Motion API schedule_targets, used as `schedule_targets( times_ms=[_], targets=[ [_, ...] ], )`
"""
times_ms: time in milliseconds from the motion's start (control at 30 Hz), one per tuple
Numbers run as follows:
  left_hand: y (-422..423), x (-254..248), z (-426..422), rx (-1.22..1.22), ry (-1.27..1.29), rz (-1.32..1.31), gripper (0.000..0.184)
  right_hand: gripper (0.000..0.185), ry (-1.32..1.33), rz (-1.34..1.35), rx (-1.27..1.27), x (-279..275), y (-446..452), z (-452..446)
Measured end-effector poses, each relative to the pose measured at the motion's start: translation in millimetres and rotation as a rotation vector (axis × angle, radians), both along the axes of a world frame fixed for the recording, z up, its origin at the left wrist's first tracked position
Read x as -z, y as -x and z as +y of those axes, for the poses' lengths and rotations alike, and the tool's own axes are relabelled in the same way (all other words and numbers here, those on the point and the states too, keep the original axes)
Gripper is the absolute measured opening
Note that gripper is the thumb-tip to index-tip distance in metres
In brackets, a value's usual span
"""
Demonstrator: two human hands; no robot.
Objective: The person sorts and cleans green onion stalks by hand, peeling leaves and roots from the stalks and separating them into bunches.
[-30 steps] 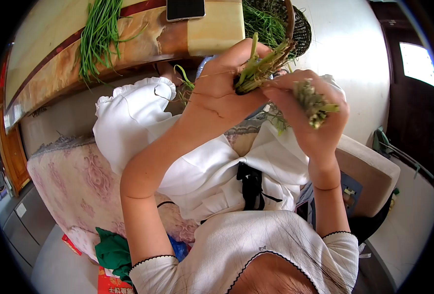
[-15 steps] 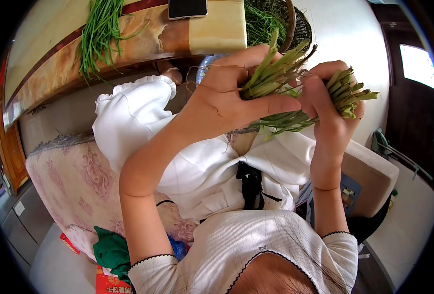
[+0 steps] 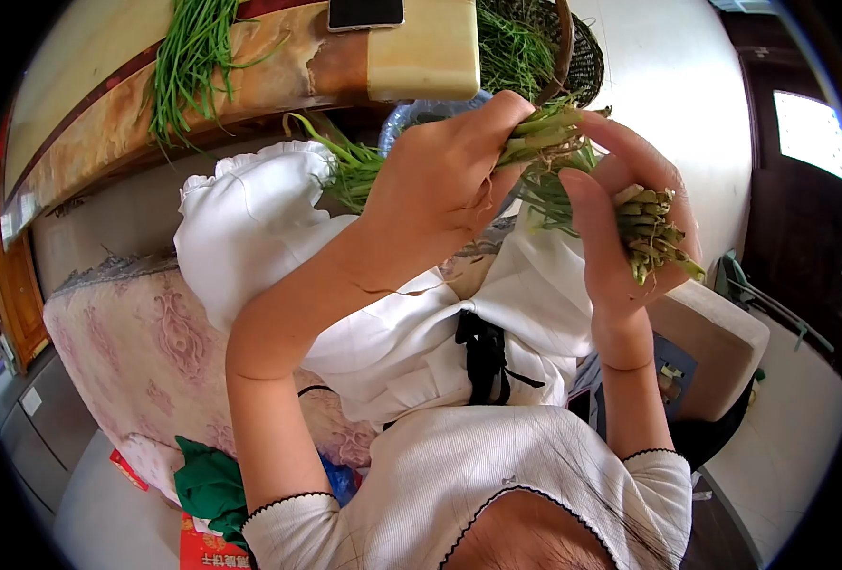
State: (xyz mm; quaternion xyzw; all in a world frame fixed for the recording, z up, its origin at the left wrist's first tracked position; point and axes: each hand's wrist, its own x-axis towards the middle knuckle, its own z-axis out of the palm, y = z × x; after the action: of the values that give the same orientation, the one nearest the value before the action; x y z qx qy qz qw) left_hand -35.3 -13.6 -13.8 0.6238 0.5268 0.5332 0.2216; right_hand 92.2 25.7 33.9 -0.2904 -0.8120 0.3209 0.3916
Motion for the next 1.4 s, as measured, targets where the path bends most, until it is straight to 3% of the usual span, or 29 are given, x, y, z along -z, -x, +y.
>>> schedule_targets(
  times_ms=[67,333,433,533,600,733,833,1000,1100,1167,1233,1300,1400],
  targets=[
    [0,-1,-1,-0.011,-0.001,-0.04,0.023,0.025,0.038,0.078,0.103,2,2,-4],
    [-3,6,-2,-0.097,0.01,0.007,0.026,0.023,0.003,0.015,0.069,11,13,-3],
    [-4,7,0,-0.09,0.021,0.059,0.028,0.019,-0.064,0.13,0.028,19,13,-1],
    [-2,3,2,-0.044,-0.003,0.017,0.028,0.015,0.049,0.176,0.091,6,10,-2],
    [1,0,2,0.008,0.053,-0.011,0.027,0.011,0.261,0.354,0.045,-3,5,2],
    [1,1,0,-0.017,0.06,0.014,0.026,0.006,0.143,0.354,-0.004,-1,16,7],
    [1,6,3,-0.029,0.047,-0.003,0.026,0.003,0.074,0.161,-0.035,0,19,6],
    [1,3,5,-0.061,0.114,-0.058,0.021,0.004,0.118,0.383,-0.035,-6,14,11],
    [1,8,9,-0.078,0.099,-0.095,0.018,0.015,0.125,0.442,-0.062,-22,4,24],
    [-1,9,10,-0.109,0.099,-0.076,0.017,0.02,0.056,0.496,-0.062,-36,-3,33],
    [-1,11,11,-0.14,0.1,-0.055,0.016,0.023,-0.155,0.414,0.439,-57,-3,36],
    [1,14,12,-0.139,0.117,-0.054,0.015,0.025,-0.354,0.425,0.341,-89,-14,56],
    [6,20,13,-0.174,0.141,-0.004,0.015,0.023,-0.424,0.483,0.207,-113,-32,67]
  ],
)
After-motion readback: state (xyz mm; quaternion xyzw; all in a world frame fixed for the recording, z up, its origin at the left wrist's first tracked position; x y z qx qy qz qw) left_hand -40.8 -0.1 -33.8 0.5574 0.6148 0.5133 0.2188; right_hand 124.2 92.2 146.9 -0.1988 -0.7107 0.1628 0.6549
